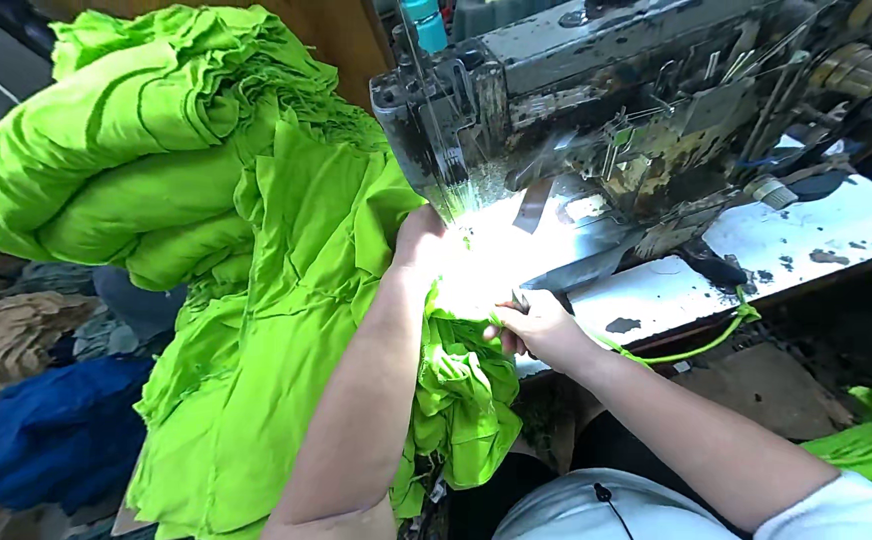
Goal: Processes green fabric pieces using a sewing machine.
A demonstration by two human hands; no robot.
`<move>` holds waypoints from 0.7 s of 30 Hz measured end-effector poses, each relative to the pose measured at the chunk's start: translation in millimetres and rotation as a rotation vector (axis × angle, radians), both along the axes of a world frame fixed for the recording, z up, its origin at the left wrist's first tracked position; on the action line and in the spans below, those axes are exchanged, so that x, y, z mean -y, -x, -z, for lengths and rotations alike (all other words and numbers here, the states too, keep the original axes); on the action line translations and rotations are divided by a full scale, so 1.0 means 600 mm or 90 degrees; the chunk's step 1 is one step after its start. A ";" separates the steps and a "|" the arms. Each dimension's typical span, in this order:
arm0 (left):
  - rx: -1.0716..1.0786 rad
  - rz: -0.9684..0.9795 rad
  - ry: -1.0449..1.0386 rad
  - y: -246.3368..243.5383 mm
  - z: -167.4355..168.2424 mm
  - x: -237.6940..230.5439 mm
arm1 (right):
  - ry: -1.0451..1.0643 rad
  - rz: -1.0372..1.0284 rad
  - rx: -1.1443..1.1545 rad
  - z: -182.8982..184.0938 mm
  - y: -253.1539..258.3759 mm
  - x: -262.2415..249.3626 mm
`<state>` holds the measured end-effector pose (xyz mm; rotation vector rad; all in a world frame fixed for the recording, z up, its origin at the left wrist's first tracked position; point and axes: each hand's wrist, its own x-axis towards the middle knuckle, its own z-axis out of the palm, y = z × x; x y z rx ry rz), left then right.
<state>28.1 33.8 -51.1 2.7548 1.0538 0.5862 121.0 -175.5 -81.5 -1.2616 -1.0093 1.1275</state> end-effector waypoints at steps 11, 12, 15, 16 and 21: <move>0.071 -0.153 0.071 0.061 -0.051 0.220 | -0.041 0.052 0.061 0.005 -0.003 -0.020; 0.101 -0.158 0.132 0.060 -0.051 0.209 | -0.039 0.050 0.056 0.005 -0.003 -0.021; 0.240 -0.112 0.317 0.058 -0.054 0.175 | -0.050 0.052 0.016 0.007 0.000 -0.024; 0.291 -0.109 0.362 0.059 -0.053 0.170 | -0.047 0.049 -0.010 0.006 0.000 -0.024; 0.650 -0.077 0.656 0.071 -0.075 0.192 | 0.080 -0.001 -0.091 -0.033 -0.006 -0.019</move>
